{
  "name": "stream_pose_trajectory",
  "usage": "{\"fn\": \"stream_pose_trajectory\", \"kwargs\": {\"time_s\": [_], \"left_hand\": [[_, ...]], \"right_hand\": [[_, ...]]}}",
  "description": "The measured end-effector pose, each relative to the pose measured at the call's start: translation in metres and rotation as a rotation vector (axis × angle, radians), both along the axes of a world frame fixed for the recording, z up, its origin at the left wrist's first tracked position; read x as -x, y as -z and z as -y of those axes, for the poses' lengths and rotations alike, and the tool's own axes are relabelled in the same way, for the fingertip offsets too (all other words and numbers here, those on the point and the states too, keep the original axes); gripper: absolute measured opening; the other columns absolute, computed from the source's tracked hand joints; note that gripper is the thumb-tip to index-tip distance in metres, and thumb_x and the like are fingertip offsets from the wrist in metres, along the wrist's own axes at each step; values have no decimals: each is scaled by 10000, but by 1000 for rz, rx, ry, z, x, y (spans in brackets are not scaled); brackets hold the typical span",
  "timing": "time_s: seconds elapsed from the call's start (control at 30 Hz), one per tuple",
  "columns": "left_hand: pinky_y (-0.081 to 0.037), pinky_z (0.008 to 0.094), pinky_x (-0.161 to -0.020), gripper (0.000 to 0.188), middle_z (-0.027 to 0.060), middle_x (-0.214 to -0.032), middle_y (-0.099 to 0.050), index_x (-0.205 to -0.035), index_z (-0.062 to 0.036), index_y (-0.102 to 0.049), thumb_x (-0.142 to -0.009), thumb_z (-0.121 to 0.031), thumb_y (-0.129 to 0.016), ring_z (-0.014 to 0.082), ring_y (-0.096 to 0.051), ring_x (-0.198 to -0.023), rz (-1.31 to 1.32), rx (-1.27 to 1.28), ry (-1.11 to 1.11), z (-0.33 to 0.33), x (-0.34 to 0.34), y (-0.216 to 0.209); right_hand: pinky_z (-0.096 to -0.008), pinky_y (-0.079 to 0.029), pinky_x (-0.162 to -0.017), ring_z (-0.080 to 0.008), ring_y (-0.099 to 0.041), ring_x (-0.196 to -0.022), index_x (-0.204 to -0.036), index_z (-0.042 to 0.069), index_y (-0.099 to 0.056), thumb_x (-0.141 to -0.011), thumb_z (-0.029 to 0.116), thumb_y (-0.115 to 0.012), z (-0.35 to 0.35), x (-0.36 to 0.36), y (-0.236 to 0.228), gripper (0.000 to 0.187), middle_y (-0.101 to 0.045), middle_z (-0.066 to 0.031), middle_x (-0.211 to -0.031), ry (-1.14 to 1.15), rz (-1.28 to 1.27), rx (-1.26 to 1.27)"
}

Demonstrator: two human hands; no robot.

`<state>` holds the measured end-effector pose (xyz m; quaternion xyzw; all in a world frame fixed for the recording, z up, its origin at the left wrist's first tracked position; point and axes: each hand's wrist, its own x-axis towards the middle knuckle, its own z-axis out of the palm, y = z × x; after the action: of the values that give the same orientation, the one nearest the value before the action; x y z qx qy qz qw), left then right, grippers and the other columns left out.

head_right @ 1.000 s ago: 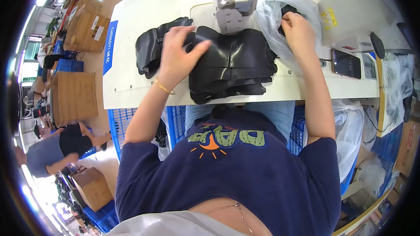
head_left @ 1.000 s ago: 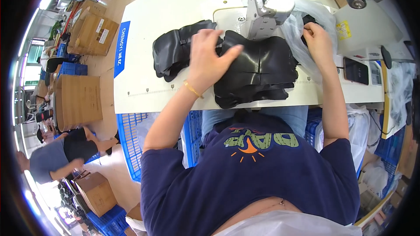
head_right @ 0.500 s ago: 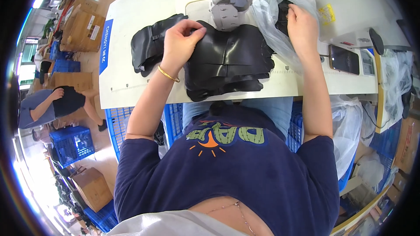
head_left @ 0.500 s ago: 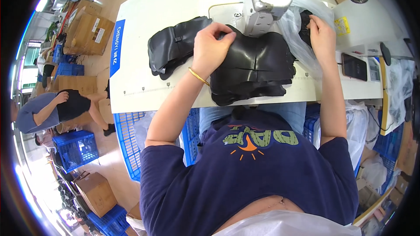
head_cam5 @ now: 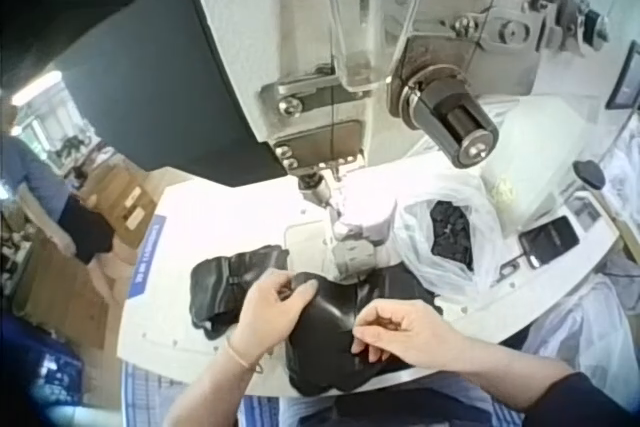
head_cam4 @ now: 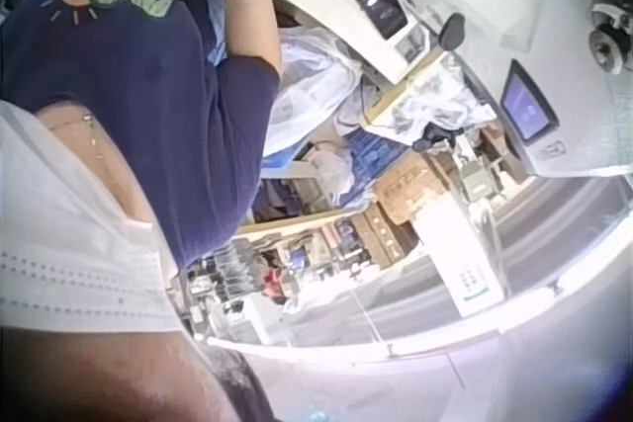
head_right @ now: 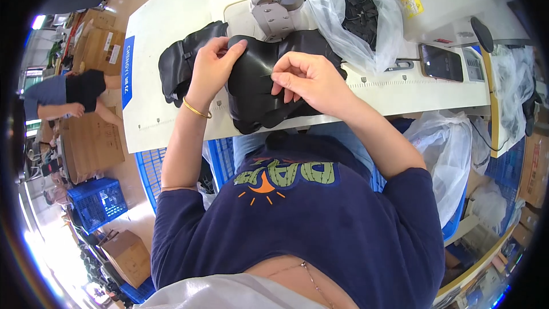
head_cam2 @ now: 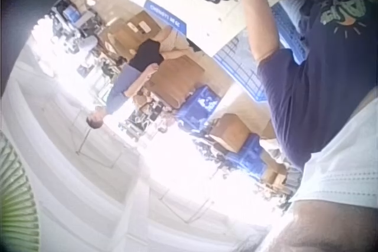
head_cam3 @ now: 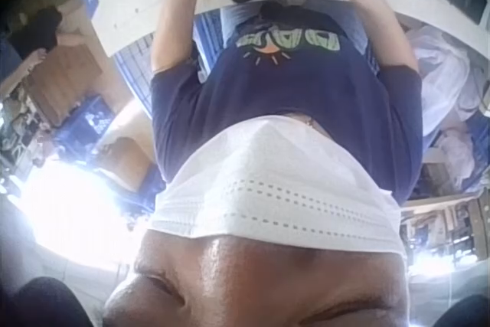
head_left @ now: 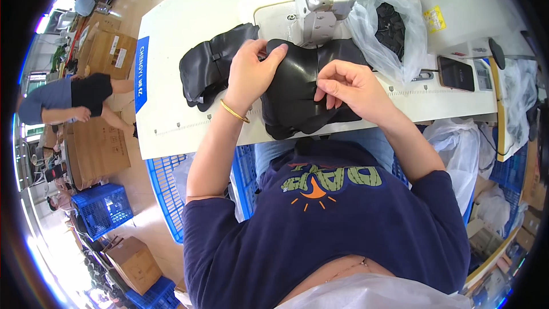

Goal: Stitching shoe upper components using an industrial sewing machine.

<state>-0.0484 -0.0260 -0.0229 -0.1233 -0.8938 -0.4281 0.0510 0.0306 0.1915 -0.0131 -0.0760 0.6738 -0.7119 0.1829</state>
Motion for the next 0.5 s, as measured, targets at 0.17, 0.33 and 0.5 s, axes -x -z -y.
{"fn": "stream_pose_trajectory", "kwargs": {"time_s": [0.17,0.33,0.5], "left_hand": [[-464,343,-758,177,110,-911,-651,-952,-7,-675,-828,-117,-615,266,-580,-802,-497,109,34,-12,-9,-1],[-479,322,-670,155,102,-848,-630,-981,-19,-674,-853,-73,-604,213,-580,-723,-835,204,-2,-21,-22,-19],[-439,251,-511,147,63,-683,-644,-916,3,-674,-892,-124,-603,73,-539,-567,122,-194,-12,-14,-40,-37]], "right_hand": [[-196,-453,-570,-65,-560,-613,-910,27,-593,-922,165,-577,6,-1,1,139,-645,-41,-766,24,1,-26],[-199,-459,-549,-74,-577,-596,-914,9,-587,-926,160,-559,2,2,7,154,-645,-51,-745,51,-5,7],[-204,-465,-505,-94,-602,-563,-899,-22,-577,-915,141,-555,0,8,8,165,-651,-80,-725,93,37,79]]}}
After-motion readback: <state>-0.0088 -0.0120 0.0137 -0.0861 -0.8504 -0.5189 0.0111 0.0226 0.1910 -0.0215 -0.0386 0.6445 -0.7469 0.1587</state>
